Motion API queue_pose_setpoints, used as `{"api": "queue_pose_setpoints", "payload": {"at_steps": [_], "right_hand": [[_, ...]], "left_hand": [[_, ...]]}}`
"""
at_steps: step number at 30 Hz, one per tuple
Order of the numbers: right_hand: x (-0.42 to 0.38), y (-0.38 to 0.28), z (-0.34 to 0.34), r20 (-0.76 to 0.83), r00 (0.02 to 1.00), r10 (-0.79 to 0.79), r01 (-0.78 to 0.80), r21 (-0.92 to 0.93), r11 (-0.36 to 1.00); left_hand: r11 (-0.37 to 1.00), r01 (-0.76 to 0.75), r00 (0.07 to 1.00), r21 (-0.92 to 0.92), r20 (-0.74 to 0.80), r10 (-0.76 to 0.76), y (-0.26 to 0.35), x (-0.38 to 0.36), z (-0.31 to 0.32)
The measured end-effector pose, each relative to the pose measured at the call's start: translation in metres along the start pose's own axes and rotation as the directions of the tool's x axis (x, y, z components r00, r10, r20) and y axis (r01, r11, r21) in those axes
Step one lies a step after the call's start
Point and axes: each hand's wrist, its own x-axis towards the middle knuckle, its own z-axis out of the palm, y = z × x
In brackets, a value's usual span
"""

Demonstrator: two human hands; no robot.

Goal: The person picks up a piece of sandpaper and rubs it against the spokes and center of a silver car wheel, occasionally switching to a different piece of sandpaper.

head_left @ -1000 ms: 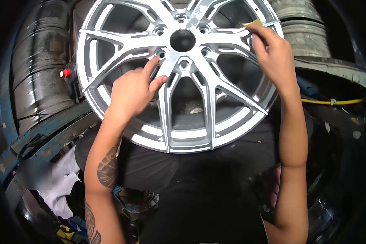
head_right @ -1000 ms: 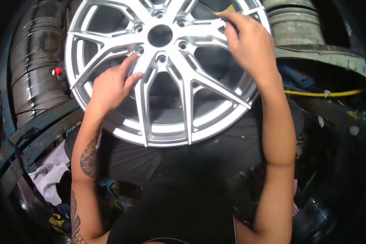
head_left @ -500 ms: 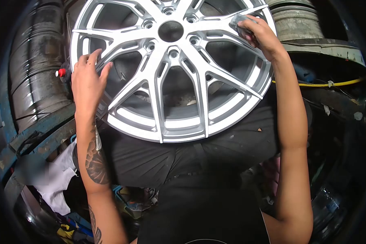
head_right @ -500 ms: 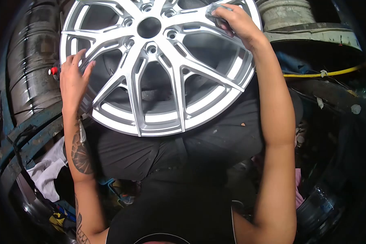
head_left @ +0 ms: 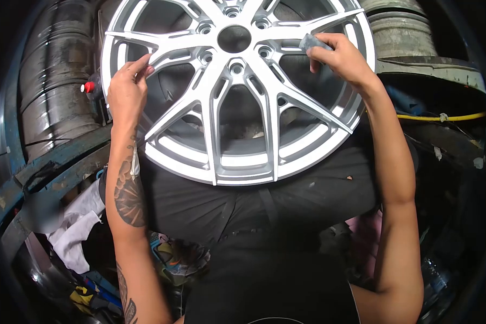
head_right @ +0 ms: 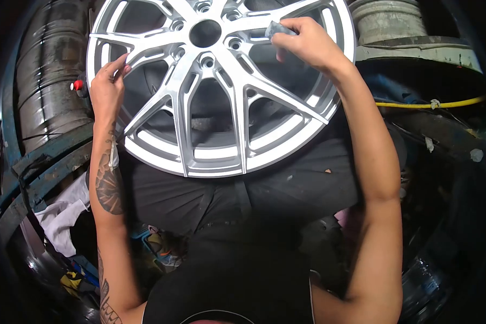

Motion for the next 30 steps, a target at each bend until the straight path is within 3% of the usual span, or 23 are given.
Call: {"api": "queue_pose_setpoints", "payload": {"at_steps": [4,10,12,14,18,20,22,24,26,30], "right_hand": [[-0.007,0.002,0.010,-0.088,0.993,0.080,-0.073,0.070,0.995],[-0.051,-0.013,0.060,-0.127,0.987,0.098,-0.118,-0.159,0.980],[-0.067,-0.028,0.078,-0.094,0.995,0.043,-0.056,-0.140,0.989],[-0.078,-0.044,0.090,0.037,0.996,0.080,-0.076,-0.098,0.992],[-0.076,-0.064,0.071,0.391,0.919,0.042,0.015,-0.142,0.990],[-0.073,-0.057,0.062,0.190,0.975,-0.118,0.175,-0.322,0.930],[-0.068,-0.063,0.057,-0.049,0.913,-0.405,0.336,-0.471,0.815],[-0.068,-0.088,0.055,-0.106,0.938,-0.331,0.262,-0.408,0.875],[-0.065,-0.106,0.061,-0.095,0.948,-0.305,0.254,-0.352,0.901],[-0.052,-0.113,0.082,0.157,0.929,-0.335,0.368,-0.314,0.875]], "left_hand": [[1.000,0.003,1.000,0.013,-0.017,-0.003,0.005,0.011,-0.001],[0.984,-0.112,0.991,0.138,-0.064,0.122,-0.016,0.071,0.007],[0.991,-0.067,0.991,0.120,-0.109,0.080,-0.015,0.095,0.011],[0.998,0.002,0.984,0.055,-0.176,0.008,-0.001,0.110,0.013],[0.991,-0.091,0.985,0.097,-0.135,0.104,-0.002,0.125,0.031],[0.987,-0.133,0.982,0.095,-0.123,0.144,0.002,0.120,0.037],[0.979,-0.183,0.975,0.093,-0.112,0.192,0.006,0.116,0.039],[0.969,-0.231,0.966,0.093,-0.095,0.239,0.009,0.115,0.039],[0.959,-0.266,0.959,0.097,-0.077,0.274,0.011,0.111,0.037],[0.934,-0.339,0.936,0.113,-0.062,0.347,0.005,0.105,0.027]]}}
